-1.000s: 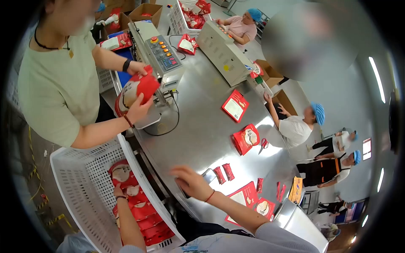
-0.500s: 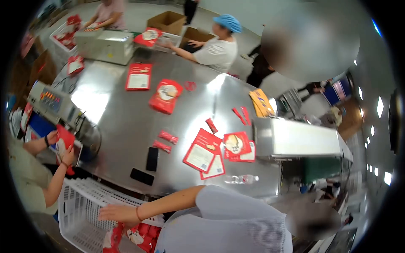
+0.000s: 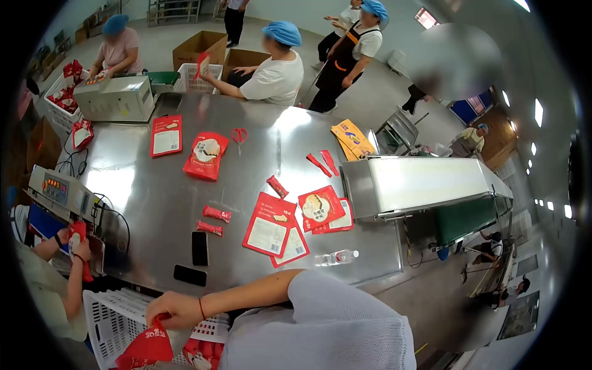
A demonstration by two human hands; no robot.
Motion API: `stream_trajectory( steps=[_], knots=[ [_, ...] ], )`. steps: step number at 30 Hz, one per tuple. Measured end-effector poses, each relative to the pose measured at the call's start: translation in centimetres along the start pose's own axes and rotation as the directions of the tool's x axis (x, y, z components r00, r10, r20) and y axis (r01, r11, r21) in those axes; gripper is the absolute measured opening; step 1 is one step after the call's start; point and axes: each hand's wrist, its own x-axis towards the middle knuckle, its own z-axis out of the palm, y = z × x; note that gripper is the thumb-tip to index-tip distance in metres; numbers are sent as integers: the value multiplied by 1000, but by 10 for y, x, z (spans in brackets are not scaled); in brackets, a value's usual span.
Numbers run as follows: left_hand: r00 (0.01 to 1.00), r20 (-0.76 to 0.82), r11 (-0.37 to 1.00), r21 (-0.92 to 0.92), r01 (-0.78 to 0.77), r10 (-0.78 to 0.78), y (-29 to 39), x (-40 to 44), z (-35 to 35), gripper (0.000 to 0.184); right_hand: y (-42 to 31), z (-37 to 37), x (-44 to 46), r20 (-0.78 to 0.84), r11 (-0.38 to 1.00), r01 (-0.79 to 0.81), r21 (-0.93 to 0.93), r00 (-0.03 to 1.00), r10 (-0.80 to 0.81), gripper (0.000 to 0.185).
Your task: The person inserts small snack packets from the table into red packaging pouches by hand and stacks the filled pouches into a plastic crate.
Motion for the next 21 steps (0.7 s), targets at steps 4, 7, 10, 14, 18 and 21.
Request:
stream_trajectory(
  steps=[4, 7, 10, 14, 18, 21],
  knots=[
    [905, 37, 777, 499, -384, 423, -25, 18, 13, 67, -5, 1, 7, 91, 1000, -3, 5, 996, 2, 16],
    [888, -170, 698, 686, -206, 428, 4, 28, 43, 85, 0, -13, 14, 240, 969, -248, 7, 941, 239, 16],
    [880, -65, 797, 460, -392, 470, 13, 24, 41, 76, 14, -22, 20, 270, 962, -80, -261, 951, 152, 15],
    [998, -62, 990, 141, -24, 33, -50, 78, 12, 26, 49, -31, 40, 303, 814, 65, -577, 943, 139, 36],
    [720, -651, 971, -157, 183, -241, -200, 107, -77, 27, 53, -45, 82, 104, 742, -110, -661, 966, 237, 38],
    [761, -424, 867, -143, 478, -490, -356, 84, -95, 33, 63, -42, 102, 55, 649, -106, -753, 973, 223, 35]
  ],
)
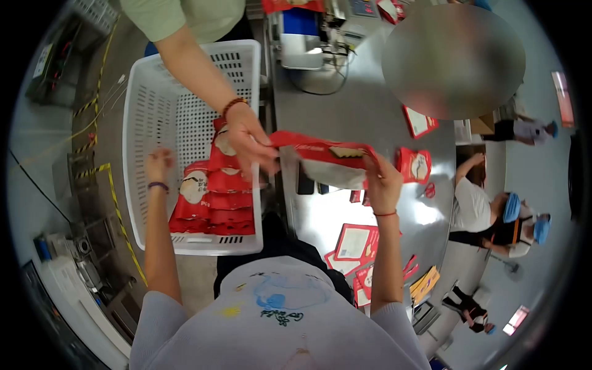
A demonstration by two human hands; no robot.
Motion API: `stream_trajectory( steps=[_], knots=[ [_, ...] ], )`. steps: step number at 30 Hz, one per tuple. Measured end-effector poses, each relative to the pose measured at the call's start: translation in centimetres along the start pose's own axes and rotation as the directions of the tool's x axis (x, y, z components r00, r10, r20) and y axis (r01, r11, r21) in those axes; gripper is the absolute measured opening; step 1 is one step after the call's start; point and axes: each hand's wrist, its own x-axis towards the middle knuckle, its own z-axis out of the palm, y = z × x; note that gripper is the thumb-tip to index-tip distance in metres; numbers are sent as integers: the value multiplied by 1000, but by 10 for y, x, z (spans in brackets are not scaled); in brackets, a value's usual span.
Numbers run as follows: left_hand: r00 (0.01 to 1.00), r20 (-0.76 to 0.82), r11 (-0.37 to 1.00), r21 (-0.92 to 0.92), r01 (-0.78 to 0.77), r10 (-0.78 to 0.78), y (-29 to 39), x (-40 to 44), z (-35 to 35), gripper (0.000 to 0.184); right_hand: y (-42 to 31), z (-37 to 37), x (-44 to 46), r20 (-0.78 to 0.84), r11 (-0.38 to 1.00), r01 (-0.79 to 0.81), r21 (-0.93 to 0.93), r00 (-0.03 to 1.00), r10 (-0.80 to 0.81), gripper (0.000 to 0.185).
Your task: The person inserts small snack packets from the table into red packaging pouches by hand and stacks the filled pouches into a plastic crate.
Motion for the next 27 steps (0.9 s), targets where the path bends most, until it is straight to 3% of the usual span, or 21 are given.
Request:
stream_trajectory(
  steps=[1, 3, 5, 6, 9, 10, 11, 12, 13, 14, 15, 17, 18, 20, 21, 22, 24, 25, 27],
  knots=[
    [987, 154, 988, 139, -61, 40, -19, -8, 17, 40, -12, 0, 10, 47, 995, -99, 23, 994, 98, 34],
    [937, 231, 955, 202, 217, -262, -58, -12, 54, 42, -8, 8, 24, 42, 997, -77, -9, 996, 77, 32],
    [906, 194, 802, 558, 213, -375, -155, 16, 90, 54, -8, 17, 38, 7, 995, -103, -12, 995, 103, 24],
    [850, 252, 802, 527, 280, -463, -91, -13, 96, 68, -7, 21, 45, 5, 995, -100, -28, 995, 100, 24],
    [862, 236, 541, 839, 53, -449, -159, 6, 128, 68, -18, 37, 69, -27, 980, -163, -111, 987, 161, 21],
    [877, 228, 494, 869, 12, -423, -172, 9, 134, 69, -14, 45, 78, -79, 995, -65, -73, 995, 60, 20],
    [922, 168, 578, 813, 70, -348, -172, 6, 135, 65, -15, 47, 86, -73, 990, -81, -115, 995, 73, 20],
    [935, 49, 730, 641, 239, -350, -138, -4, 135, 47, -15, 45, 93, -67, 982, -104, -158, 993, 95, 19],
    [946, 71, 905, 321, 279, -317, -149, -1, 140, 34, -17, 47, 100, -87, 992, -66, -111, 995, 56, 18],
    [958, 67, 959, -41, 282, -279, -157, 9, 142, 22, -20, 50, 109, -113, 998, -19, -52, 993, 13, 18],
    [961, 74, 962, -36, 270, -267, -141, 11, 140, 22, -28, 50, 115, -100, 1000, -11, -23, 995, 9, 20],
    [982, 25, 955, -229, 188, -187, -78, 10, 127, 11, -25, 50, 128, -172, 999, 8, 45, 985, 0, 22],
    [986, 18, 960, -228, 164, -165, -52, 11, 120, 11, -25, 50, 134, -229, 994, 33, 105, 973, -8, 24],
    [998, -14, 998, -33, -58, 57, -8, 8, 103, 11, -29, 49, 150, -235, 981, 43, 189, 972, 2, 30],
    [972, -2, 957, -175, -231, 234, 6, 6, 94, 12, -24, 52, 160, -279, 977, 195, 83, 946, -165, 33],
    [965, -15, 951, -168, -261, 262, 30, -4, 81, 12, -23, 54, 165, -309, 941, 337, -32, 892, -330, 37],
    [934, 162, 939, -185, -289, 319, 102, -44, 48, 12, -37, 60, 154, -353, 973, 228, -27, 909, -223, 54],
    [930, 154, 935, -180, -307, 335, 135, -65, 30, 12, -48, 65, 141, -390, 976, 209, -53, 896, -213, 59],
    [771, 494, 810, 201, -551, 402, 199, -110, -4, 10, -59, 75, 106, -112, 914, 405, -38, 907, -407, 68]
  ],
)
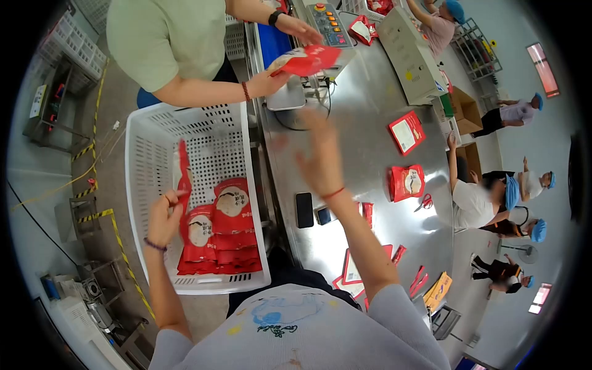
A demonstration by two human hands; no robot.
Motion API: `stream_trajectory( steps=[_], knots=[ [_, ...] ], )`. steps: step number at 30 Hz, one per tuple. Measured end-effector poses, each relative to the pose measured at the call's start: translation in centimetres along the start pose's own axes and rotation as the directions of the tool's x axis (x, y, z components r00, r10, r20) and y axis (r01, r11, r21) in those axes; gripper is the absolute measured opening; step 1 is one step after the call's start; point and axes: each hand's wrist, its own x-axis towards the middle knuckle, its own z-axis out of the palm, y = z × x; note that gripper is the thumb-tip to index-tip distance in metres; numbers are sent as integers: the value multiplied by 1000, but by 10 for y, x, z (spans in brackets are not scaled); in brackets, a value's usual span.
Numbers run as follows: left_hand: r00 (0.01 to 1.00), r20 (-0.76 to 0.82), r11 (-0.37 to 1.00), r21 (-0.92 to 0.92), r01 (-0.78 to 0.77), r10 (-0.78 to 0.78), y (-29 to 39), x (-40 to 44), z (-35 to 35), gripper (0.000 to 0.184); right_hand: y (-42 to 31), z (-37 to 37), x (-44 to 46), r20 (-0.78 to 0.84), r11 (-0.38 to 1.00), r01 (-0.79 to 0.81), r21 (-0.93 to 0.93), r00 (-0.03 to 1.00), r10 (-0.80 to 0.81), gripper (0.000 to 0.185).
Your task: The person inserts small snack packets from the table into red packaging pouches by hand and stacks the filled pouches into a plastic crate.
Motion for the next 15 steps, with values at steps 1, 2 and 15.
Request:
stream_trajectory(
  steps=[1, 2, 15],
  knots=[
    [1000, -12, 1000, 15, -10, 10, 34, -11, -12, 10, -29, 8, -11, 123, 978, -38, 203, 992, 13, 68],
    [987, 83, 972, 180, -151, 138, 67, -21, -21, 8, -52, 20, -26, 187, 969, 32, 246, 979, -79, 69],
    [971, -240, 934, -348, -82, -5, 99, -26, 10, 17, -55, -54, -112, 538, 909, -367, 197, 816, 213, 23]
  ],
)
